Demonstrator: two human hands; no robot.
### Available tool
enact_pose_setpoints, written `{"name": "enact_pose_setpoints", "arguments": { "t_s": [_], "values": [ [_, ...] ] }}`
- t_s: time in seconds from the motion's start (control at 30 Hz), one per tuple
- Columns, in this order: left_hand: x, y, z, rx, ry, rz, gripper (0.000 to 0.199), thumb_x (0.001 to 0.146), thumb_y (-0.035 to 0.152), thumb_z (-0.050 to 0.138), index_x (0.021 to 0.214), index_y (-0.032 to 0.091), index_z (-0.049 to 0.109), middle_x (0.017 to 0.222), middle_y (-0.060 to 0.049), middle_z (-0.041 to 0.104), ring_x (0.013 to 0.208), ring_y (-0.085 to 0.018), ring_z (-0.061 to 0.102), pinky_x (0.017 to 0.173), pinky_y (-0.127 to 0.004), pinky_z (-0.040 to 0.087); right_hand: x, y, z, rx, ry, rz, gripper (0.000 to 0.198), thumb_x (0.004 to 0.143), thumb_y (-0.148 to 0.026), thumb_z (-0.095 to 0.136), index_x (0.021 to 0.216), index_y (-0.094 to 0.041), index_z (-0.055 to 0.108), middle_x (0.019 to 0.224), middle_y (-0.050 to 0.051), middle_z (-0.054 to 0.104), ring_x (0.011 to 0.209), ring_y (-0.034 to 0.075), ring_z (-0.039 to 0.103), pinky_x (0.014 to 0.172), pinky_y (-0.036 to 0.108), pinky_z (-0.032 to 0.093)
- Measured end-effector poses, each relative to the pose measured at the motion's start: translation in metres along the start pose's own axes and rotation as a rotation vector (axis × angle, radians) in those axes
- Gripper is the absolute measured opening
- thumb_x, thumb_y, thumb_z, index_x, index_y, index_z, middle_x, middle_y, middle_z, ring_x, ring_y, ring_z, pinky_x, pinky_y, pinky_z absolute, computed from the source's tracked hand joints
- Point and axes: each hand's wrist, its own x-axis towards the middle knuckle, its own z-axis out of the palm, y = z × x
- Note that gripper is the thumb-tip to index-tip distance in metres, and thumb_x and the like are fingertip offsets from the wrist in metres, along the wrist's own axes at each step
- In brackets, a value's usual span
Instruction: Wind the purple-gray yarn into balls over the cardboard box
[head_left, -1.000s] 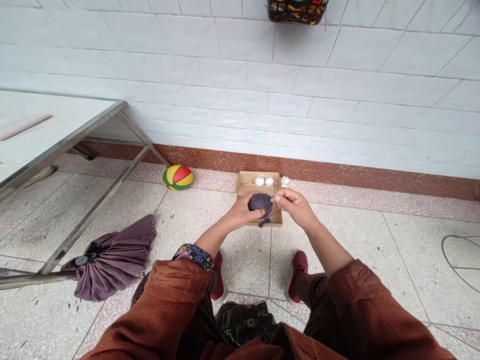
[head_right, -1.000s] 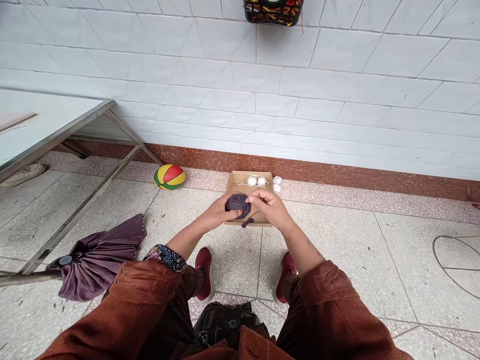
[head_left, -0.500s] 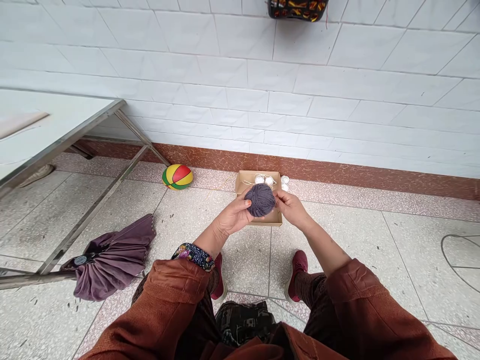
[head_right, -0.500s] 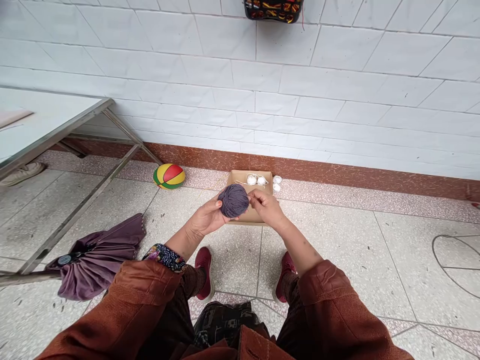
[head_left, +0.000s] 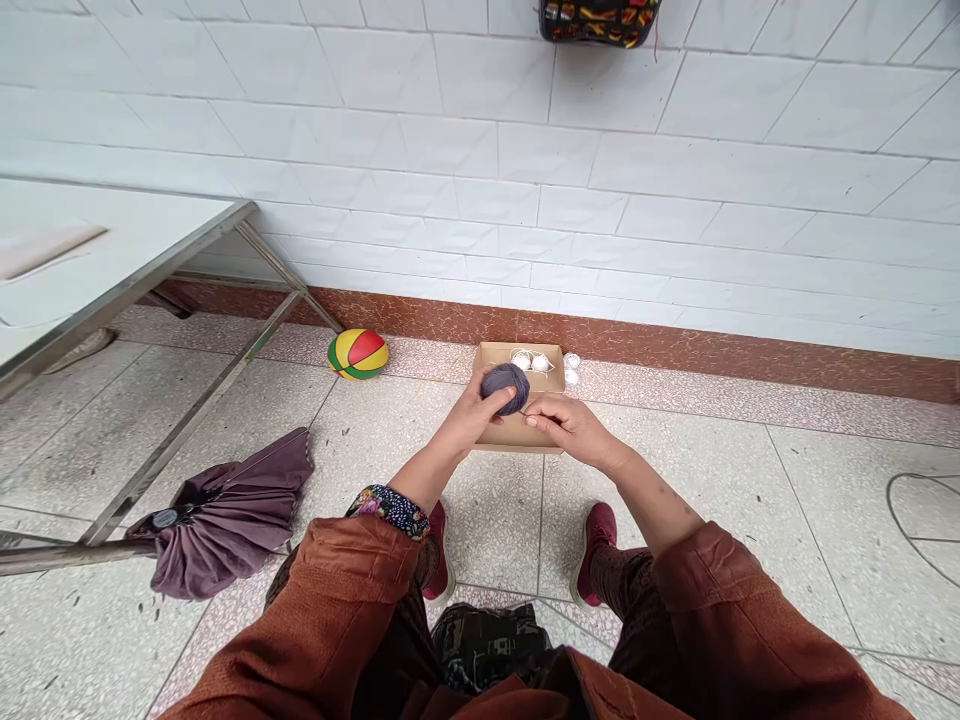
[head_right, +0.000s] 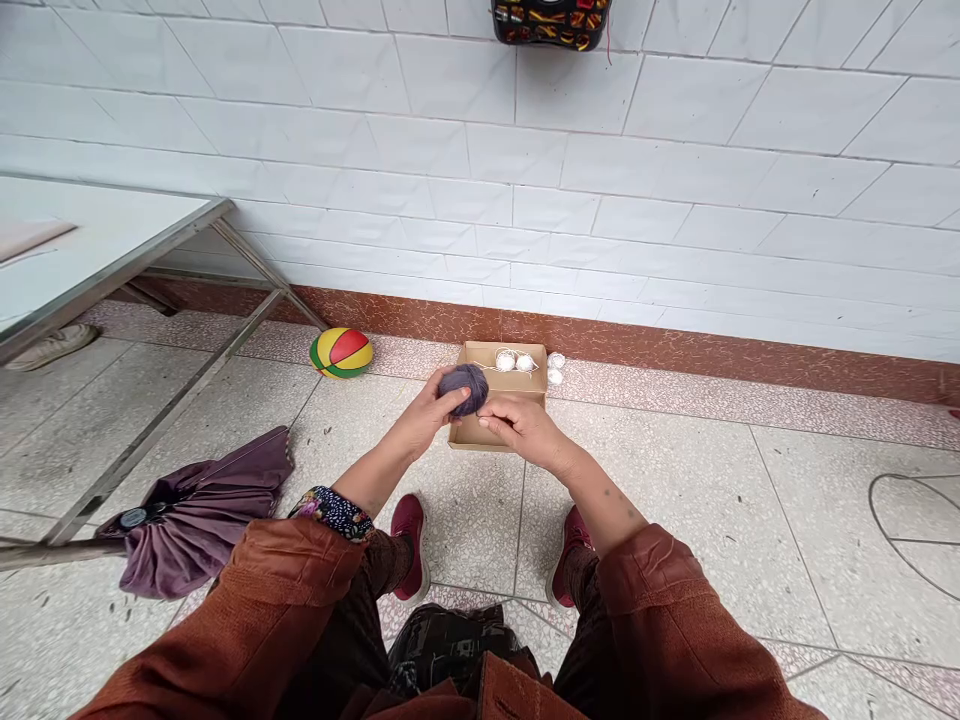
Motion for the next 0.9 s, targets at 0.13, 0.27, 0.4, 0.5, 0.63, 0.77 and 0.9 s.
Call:
{"name": "enact_pose_setpoints", "arguments": {
  "t_s": [0.13, 0.27, 0.4, 0.5, 0.63, 0.77, 0.9],
  "values": [
    [-0.002, 0.004, -0.001, 0.384, -0.08, 0.054, 0.069, 0.074, 0.039, 0.073, 0.138, 0.021, 0.052, 0.128, -0.012, 0.064, 0.114, -0.029, 0.06, 0.089, -0.04, 0.052, 0.0, 0.007, -0.001, -0.131, 0.075, 0.019, 0.025, 0.104, -0.037, 0.051, 0.095, -0.024, 0.071, 0.089, 0.005, 0.066, 0.082, 0.019, 0.063, 0.076, 0.031, 0.05],
    [-0.008, 0.008, -0.003, 0.397, -0.276, -0.075, 0.074, 0.079, 0.047, 0.067, 0.145, 0.021, 0.047, 0.137, -0.016, 0.058, 0.115, -0.031, 0.059, 0.081, -0.039, 0.054, -0.001, 0.016, -0.003, -0.166, 0.154, 0.046, 0.021, 0.101, -0.037, 0.057, 0.091, -0.024, 0.07, 0.088, 0.004, 0.066, 0.082, 0.019, 0.063, 0.075, 0.031, 0.05],
    [-0.014, 0.008, -0.004, 0.265, -0.469, -0.106, 0.064, 0.086, 0.047, 0.061, 0.145, 0.025, 0.049, 0.135, -0.015, 0.057, 0.105, -0.027, 0.061, 0.061, -0.026, 0.05, 0.001, 0.018, -0.003, -0.092, 0.19, 0.062, 0.021, 0.099, -0.038, 0.061, 0.086, -0.023, 0.068, 0.083, 0.003, 0.066, 0.079, 0.019, 0.061, 0.074, 0.03, 0.048],
    [-0.014, 0.004, -0.003, 0.211, -0.496, -0.078, 0.061, 0.085, 0.045, 0.065, 0.142, 0.026, 0.053, 0.127, -0.014, 0.06, 0.098, -0.024, 0.061, 0.058, -0.023, 0.047, 0.003, 0.016, -0.002, -0.036, 0.189, 0.09, 0.023, 0.098, -0.039, 0.062, 0.083, -0.022, 0.067, 0.081, 0.003, 0.065, 0.077, 0.018, 0.059, 0.073, 0.031, 0.047],
    [-0.011, -0.002, -0.001, 0.188, -0.462, -0.037, 0.068, 0.08, 0.046, 0.075, 0.141, 0.025, 0.054, 0.126, -0.014, 0.061, 0.099, -0.026, 0.061, 0.063, -0.027, 0.049, 0.003, 0.012, -0.003, -0.006, 0.189, 0.125, 0.024, 0.097, -0.041, 0.061, 0.082, -0.023, 0.067, 0.081, 0.003, 0.066, 0.077, 0.019, 0.058, 0.074, 0.031, 0.046],
    [-0.01, -0.002, 0.0, 0.135, -0.432, -0.033, 0.068, 0.076, 0.04, 0.08, 0.139, 0.025, 0.057, 0.132, -0.013, 0.061, 0.117, -0.031, 0.058, 0.087, -0.04, 0.052, 0.003, 0.015, -0.008, -0.027, 0.242, 0.138, 0.02, 0.096, -0.037, 0.061, 0.083, -0.023, 0.066, 0.082, 0.004, 0.065, 0.079, 0.02, 0.058, 0.075, 0.032, 0.046],
    [-0.014, 0.002, -0.001, -0.087, -0.48, -0.005, 0.063, 0.077, 0.038, 0.079, 0.136, 0.029, 0.06, 0.14, -0.01, 0.058, 0.129, -0.032, 0.052, 0.102, -0.045, 0.046, 0.003, 0.021, -0.009, -0.034, 0.243, 0.149, 0.014, 0.095, -0.029, 0.057, 0.084, -0.022, 0.063, 0.083, 0.004, 0.063, 0.081, 0.02, 0.059, 0.076, 0.032, 0.046]
  ]
}}
